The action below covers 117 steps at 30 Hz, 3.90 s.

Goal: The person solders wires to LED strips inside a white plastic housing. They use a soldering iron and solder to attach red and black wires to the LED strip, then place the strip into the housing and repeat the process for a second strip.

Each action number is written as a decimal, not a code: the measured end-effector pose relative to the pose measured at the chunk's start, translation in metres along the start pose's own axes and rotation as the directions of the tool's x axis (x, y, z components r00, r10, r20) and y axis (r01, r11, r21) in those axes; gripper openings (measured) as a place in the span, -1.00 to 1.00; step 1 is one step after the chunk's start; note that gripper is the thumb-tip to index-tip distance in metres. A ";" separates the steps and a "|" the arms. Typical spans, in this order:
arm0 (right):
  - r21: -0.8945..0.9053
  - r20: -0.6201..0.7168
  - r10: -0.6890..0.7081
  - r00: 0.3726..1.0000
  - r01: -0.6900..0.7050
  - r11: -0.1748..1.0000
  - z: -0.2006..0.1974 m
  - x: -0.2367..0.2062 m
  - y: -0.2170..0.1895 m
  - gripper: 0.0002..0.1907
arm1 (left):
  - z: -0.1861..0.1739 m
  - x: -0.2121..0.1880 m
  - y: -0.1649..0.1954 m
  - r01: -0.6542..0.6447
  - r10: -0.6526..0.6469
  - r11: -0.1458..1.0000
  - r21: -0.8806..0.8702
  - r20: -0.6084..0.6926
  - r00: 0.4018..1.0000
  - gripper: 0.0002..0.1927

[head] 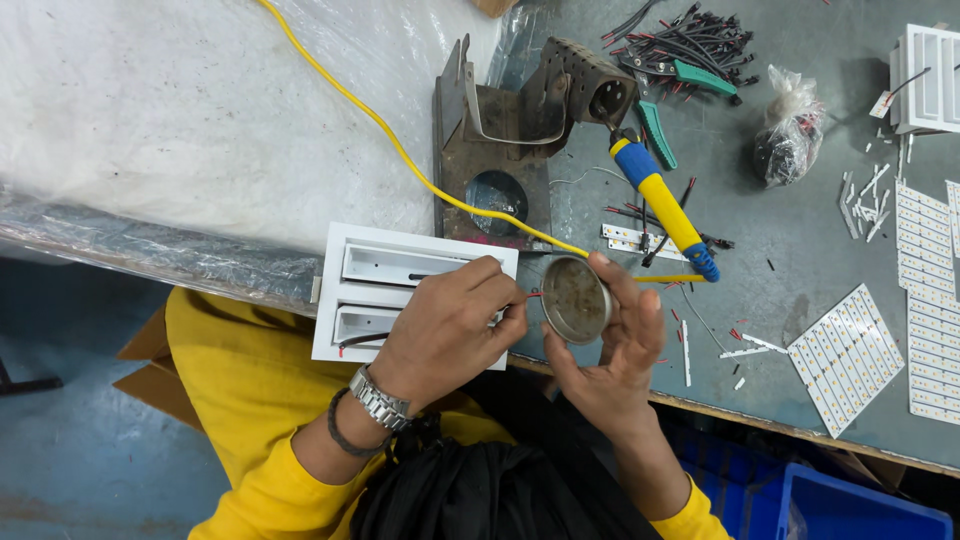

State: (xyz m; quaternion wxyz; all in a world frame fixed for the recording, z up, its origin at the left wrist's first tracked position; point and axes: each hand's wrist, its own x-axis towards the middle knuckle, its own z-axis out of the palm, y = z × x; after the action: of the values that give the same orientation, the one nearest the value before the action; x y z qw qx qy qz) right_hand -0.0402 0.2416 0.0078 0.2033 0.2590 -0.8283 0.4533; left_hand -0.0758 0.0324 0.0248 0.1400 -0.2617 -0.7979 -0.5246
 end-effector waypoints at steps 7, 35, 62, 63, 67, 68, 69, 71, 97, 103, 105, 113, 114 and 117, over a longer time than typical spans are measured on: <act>0.013 0.003 -0.015 1.000 0.015 1.000 0.001 0.001 0.000 0.27 | 0.001 0.000 -0.001 0.010 -0.009 1.000 0.012 -0.016 1.000 -0.91; 0.018 -0.080 0.160 0.984 -0.159 0.987 -0.053 -0.047 0.007 0.21 | 0.000 0.006 0.014 0.178 -0.182 0.979 -0.103 -0.026 0.983 -0.93; -0.625 0.159 0.232 0.960 -0.084 0.776 -0.138 0.044 0.085 -0.61 | -0.043 -0.027 0.030 0.336 -0.333 0.942 -0.008 -0.136 0.933 -0.88; -0.619 0.164 0.203 0.965 -0.059 0.783 -0.138 0.047 0.086 -0.48 | -0.046 -0.029 0.028 0.345 -0.344 0.939 -0.022 -0.137 0.929 -0.88; -0.597 0.180 0.290 0.940 -0.130 0.791 -0.139 0.055 0.093 -0.52 | -0.053 -0.040 0.016 0.379 -0.384 0.923 -0.064 -0.139 0.913 -0.88; -0.597 0.184 0.298 0.937 -0.134 0.791 -0.140 0.056 0.094 -0.54 | -0.055 -0.044 0.012 0.385 -0.390 0.921 -0.061 -0.138 0.911 -0.89; -0.597 0.188 0.306 0.933 -0.139 0.790 -0.140 0.057 0.095 -0.56 | -0.056 -0.047 0.009 0.392 -0.396 0.918 -0.058 -0.138 0.908 -0.89; -0.630 0.197 0.277 0.940 -0.095 0.771 -0.139 0.054 0.093 -0.53 | -0.061 -0.052 0.002 0.385 -0.394 0.919 -0.089 -0.127 0.910 -0.90; -0.556 0.219 0.317 0.923 -0.149 0.818 -0.136 0.004 0.032 -0.48 | -0.056 -0.063 -0.002 0.328 -0.382 0.904 -0.275 -0.175 0.907 -0.88; -0.482 0.278 0.385 0.880 -0.219 0.848 -0.134 -0.004 0.015 -0.42 | -0.055 -0.062 0.005 0.378 -0.421 0.900 -0.215 -0.208 0.883 -0.90; -0.480 0.315 0.357 0.879 -0.177 0.859 -0.130 -0.006 0.015 -0.36 | -0.055 -0.062 0.005 0.349 -0.398 0.907 -0.235 -0.207 0.894 -0.89; -0.403 0.467 0.275 0.841 -0.074 0.912 -0.139 0.002 0.035 -0.42 | -0.056 -0.061 0.008 0.319 -0.368 0.915 -0.248 -0.187 0.911 -0.88; -0.365 0.514 0.254 0.819 -0.059 0.929 -0.141 0.007 0.039 -0.41 | -0.056 -0.060 0.009 0.317 -0.362 0.919 -0.234 -0.183 0.914 -0.88; -0.286 0.647 0.237 0.725 -0.057 0.957 -0.145 0.027 0.051 -0.36 | -0.055 -0.057 0.012 0.313 -0.355 0.923 -0.224 -0.183 0.917 -0.87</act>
State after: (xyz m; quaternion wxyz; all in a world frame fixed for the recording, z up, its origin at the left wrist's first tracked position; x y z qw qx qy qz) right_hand -0.0777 0.3819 0.0639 -0.1171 0.3112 -0.9128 0.2371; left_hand -0.0245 -0.0298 0.0282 0.1098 -0.0733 -0.7566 -0.6404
